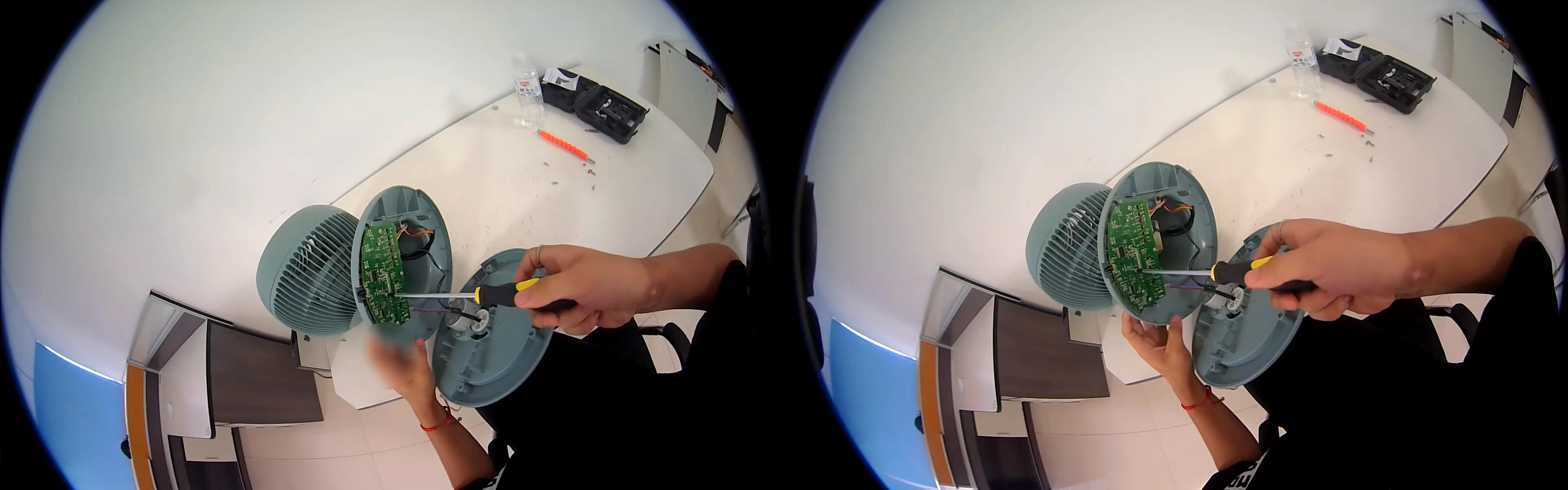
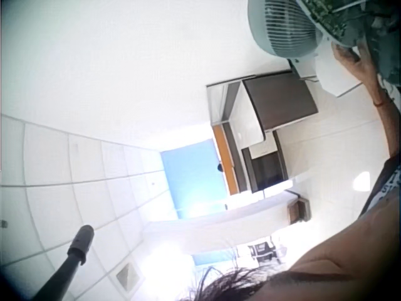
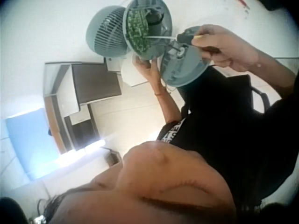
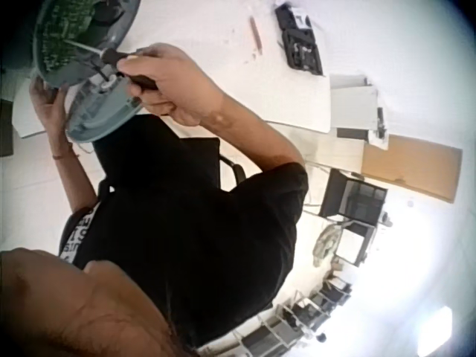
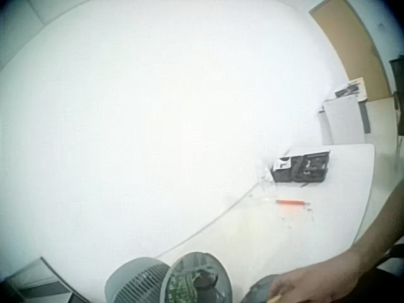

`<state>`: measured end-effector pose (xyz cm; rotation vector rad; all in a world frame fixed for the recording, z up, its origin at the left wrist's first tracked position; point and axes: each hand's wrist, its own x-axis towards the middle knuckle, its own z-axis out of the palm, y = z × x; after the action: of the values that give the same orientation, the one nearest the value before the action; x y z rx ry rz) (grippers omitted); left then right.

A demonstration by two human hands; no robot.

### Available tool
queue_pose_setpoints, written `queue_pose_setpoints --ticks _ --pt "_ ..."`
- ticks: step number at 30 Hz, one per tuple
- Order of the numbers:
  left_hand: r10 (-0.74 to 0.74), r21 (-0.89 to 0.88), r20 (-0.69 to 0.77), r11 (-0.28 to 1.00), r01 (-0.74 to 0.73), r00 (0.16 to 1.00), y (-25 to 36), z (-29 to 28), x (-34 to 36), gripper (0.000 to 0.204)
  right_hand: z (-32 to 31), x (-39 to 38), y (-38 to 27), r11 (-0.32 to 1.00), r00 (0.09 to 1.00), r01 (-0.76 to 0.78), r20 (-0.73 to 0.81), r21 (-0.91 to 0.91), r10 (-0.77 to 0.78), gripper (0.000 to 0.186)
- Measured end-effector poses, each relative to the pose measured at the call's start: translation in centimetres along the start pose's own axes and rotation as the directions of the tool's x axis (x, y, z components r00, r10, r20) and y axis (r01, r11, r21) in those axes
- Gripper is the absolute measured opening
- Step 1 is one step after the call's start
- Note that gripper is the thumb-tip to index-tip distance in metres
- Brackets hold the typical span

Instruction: The person disassembles a small fan, uses a screwdriver to remove screws from the housing and circuit board, and manipulates internal components. The person then handles small screws and appears to prepare for reassembly.

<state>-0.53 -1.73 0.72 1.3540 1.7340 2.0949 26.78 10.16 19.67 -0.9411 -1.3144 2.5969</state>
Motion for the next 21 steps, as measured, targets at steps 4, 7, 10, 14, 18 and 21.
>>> queue_pose_setpoints --ticks 4,7,10,14,18,21 --pt "0.006 0.000 0.006 1.000 -0.006 1.000 0.6 0.6 1.1 0.067 -0.3 -0.1 0.7 0.830 0.944 0.290 -0.002 -0.476 -0.331 0.036" --pt "-0.048 -0.094 0.033 0.994 0.051 0.998 1.1 1.5 1.5 0.068 -1.1 0.2 1.5 0.236 0.738 0.421 0.179 -0.876 -0.651 0.033" --pt "-0.071 -0.065 0.020 0.995 0.072 0.997 1.3 0.8 1.4 0.071 0.0 -0.9 0.8 -0.127 0.724 0.230 0.257 -0.965 -0.641 0.030" --pt "-0.065 -0.091 0.027 0.994 0.068 0.998 1.4 0.9 1.5 0.075 0.1 -0.8 0.8 -0.158 0.735 0.241 0.286 -0.958 -0.615 0.030" --pt "-0.102 -0.053 0.054 0.993 0.104 0.993 1.8 0.9 1.7 0.078 0.1 -1.3 -0.8 0.038 0.782 0.295 0.219 -0.955 -0.584 0.030" --pt "-0.085 0.006 0.056 0.996 0.085 0.995 1.5 1.0 1.6 0.079 0.1 -1.4 -1.7 0.174 0.842 0.254 0.129 -0.952 -0.523 0.029"
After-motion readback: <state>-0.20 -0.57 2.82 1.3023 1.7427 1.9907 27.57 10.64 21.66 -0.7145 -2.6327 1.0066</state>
